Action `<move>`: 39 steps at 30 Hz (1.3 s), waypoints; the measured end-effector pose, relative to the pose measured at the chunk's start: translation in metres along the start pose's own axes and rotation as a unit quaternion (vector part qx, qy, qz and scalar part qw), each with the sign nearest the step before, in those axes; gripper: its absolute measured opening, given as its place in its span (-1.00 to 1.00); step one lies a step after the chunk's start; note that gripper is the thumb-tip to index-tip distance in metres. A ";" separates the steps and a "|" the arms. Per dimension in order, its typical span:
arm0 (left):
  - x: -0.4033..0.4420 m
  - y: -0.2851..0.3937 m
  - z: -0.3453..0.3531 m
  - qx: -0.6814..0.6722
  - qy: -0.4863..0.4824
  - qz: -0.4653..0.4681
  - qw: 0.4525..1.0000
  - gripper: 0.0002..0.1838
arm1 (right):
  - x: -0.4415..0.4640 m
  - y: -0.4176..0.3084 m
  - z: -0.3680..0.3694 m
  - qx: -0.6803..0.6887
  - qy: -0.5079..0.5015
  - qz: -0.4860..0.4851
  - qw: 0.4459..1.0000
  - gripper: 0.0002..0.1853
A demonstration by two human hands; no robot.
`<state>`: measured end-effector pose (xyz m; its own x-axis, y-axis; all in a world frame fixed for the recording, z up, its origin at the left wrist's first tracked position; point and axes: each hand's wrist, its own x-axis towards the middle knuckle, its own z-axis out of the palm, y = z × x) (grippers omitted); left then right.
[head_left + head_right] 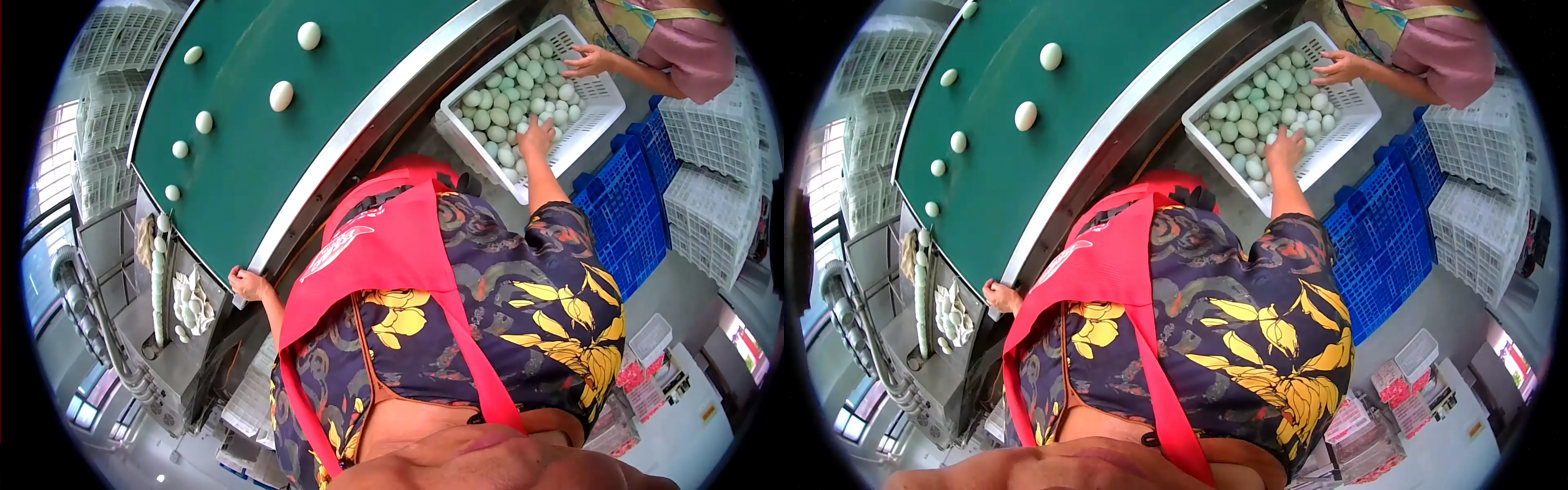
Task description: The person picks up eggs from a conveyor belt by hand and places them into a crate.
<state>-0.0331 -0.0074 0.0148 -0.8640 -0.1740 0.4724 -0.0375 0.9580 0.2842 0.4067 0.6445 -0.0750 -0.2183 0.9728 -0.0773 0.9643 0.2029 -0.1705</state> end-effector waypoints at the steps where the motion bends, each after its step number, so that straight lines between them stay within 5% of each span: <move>1: 0.000 0.002 -0.001 0.000 0.003 -0.013 1.000 -0.77 | 0.006 -0.008 -0.011 0.011 0.039 -0.017 0.999 -0.40; 3: 0.001 0.001 0.000 -0.005 0.007 -0.012 1.000 -0.77 | 0.013 -0.021 -0.013 0.042 0.125 -0.088 0.987 -0.53; 7: -0.002 0.001 0.000 -0.024 0.020 -0.003 0.999 -0.77 | 0.008 -0.033 -0.003 0.077 0.044 -0.238 0.967 -0.63; 14: -0.005 -0.004 0.003 0.022 -0.036 0.023 0.999 -0.75 | 0.000 -0.017 0.027 0.127 0.037 -0.174 0.976 -0.66; 20: -0.013 0.000 0.001 -0.020 -0.028 0.023 0.999 -0.74 | 0.001 -0.034 0.004 0.141 0.051 -0.118 0.982 -0.43; 22: -0.016 0.007 -0.006 -0.064 0.009 0.054 0.996 -0.73 | 0.005 -0.046 -0.006 0.044 -0.041 -0.050 0.997 -0.32; 29: -0.016 0.010 -0.013 -0.050 -0.003 0.053 0.997 -0.72 | 0.010 -0.046 0.004 0.089 0.051 -0.057 0.993 -0.48; 32: -0.012 0.005 -0.011 -0.044 -0.006 0.044 0.998 -0.72 | 0.001 -0.060 -0.030 0.125 0.167 -0.077 0.975 -0.51; 39: -0.009 -0.003 -0.003 -0.026 -0.015 0.038 0.999 -0.79 | -0.021 -0.168 -0.145 0.401 0.166 -0.245 0.867 -0.53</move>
<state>-0.0236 -0.0096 0.0124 -0.8778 -0.0929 0.4699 0.0544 0.9553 0.2906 0.2711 0.6060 0.0978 -0.3893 0.7969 0.4619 0.3237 0.5878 -0.7414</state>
